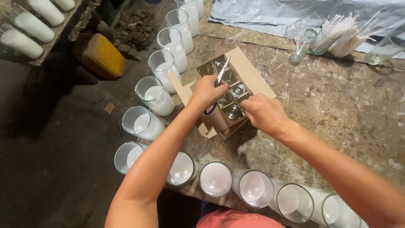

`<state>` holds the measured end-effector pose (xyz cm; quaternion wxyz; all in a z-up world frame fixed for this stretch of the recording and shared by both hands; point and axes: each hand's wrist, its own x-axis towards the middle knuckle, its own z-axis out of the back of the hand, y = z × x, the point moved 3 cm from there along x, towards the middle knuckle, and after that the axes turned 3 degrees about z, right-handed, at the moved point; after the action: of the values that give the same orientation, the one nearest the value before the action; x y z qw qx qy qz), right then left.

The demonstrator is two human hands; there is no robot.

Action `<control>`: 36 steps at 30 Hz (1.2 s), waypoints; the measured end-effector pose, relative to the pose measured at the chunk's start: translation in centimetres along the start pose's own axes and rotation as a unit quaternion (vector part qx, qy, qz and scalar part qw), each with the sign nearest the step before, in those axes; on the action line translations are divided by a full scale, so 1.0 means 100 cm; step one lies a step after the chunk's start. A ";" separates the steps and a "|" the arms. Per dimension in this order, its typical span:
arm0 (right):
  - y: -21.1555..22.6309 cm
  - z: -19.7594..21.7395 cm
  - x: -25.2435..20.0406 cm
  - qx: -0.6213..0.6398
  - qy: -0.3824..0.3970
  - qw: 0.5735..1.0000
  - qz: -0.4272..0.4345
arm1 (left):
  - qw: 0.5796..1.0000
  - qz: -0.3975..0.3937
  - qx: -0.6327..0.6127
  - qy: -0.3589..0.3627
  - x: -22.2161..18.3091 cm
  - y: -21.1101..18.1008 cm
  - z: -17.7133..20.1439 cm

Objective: Unpacking small glass jars from cardboard divider boxes and arranging them in organized rows on a workbench.

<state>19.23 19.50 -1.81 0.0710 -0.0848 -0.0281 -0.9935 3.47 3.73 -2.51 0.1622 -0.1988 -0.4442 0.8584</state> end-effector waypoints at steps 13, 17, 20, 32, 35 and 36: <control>0.008 -0.026 0.028 -0.044 0.158 0.981 -0.104 | 0.949 -0.070 0.307 0.027 -0.034 -0.032 0.014; 0.013 -0.034 0.017 -0.035 0.035 0.998 -0.039 | 0.921 -0.027 0.389 0.006 -0.022 -0.032 0.008; 0.012 -0.004 0.006 0.014 -0.060 0.997 -0.041 | 0.894 -0.007 0.449 0.007 -0.024 -0.040 0.008; -0.184 0.188 -0.205 0.331 -0.035 0.911 -0.242 | 0.823 -0.060 0.564 -0.036 -0.019 -0.020 -0.027; -0.307 0.177 -0.299 0.237 -0.028 0.926 -0.292 | 0.802 -0.081 0.588 -0.068 0.040 0.078 -0.025; -0.350 0.166 -0.333 0.140 -0.062 0.952 -0.267 | 0.800 -0.090 0.589 -0.078 0.054 0.123 -0.008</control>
<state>49.36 59.73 7.28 -0.1876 -0.1244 -0.1925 -0.9551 -2.05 -0.04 -14.17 0.2897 0.0436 0.1195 0.9486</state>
